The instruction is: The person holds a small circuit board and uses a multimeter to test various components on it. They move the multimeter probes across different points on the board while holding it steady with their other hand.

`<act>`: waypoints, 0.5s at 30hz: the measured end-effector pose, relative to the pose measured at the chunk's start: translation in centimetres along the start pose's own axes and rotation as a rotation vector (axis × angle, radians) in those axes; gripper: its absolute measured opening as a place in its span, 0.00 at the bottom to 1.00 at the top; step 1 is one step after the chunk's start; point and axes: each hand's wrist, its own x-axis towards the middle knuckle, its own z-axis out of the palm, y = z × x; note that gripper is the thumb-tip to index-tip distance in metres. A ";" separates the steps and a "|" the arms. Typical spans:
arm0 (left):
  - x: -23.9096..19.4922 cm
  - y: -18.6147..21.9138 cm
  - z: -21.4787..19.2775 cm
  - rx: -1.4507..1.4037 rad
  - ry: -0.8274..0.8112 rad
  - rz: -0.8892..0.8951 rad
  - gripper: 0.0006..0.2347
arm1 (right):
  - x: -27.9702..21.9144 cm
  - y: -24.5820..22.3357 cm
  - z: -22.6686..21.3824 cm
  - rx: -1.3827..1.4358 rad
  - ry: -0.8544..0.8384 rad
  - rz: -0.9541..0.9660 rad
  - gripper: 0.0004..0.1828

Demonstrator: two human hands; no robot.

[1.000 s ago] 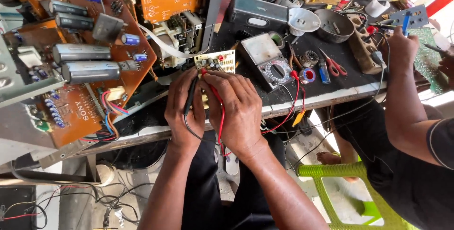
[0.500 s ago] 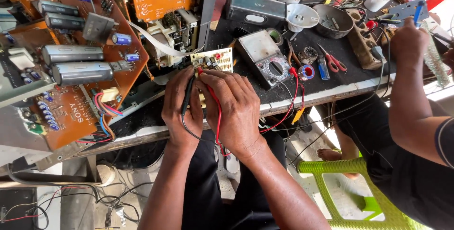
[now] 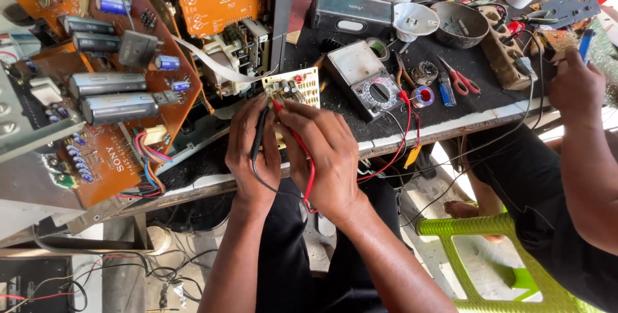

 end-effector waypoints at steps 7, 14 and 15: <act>-0.3 -0.4 0.1 -0.007 0.037 0.050 0.11 | -6.2 3.3 -3.2 -0.001 0.088 0.012 0.10; -0.8 -0.4 0.2 -0.065 0.063 -0.011 0.09 | -10.2 7.4 -4.3 -0.136 0.029 0.118 0.17; -0.9 -0.5 0.1 -0.083 0.051 -0.032 0.09 | -10.4 7.5 -4.1 -0.136 -0.003 0.124 0.19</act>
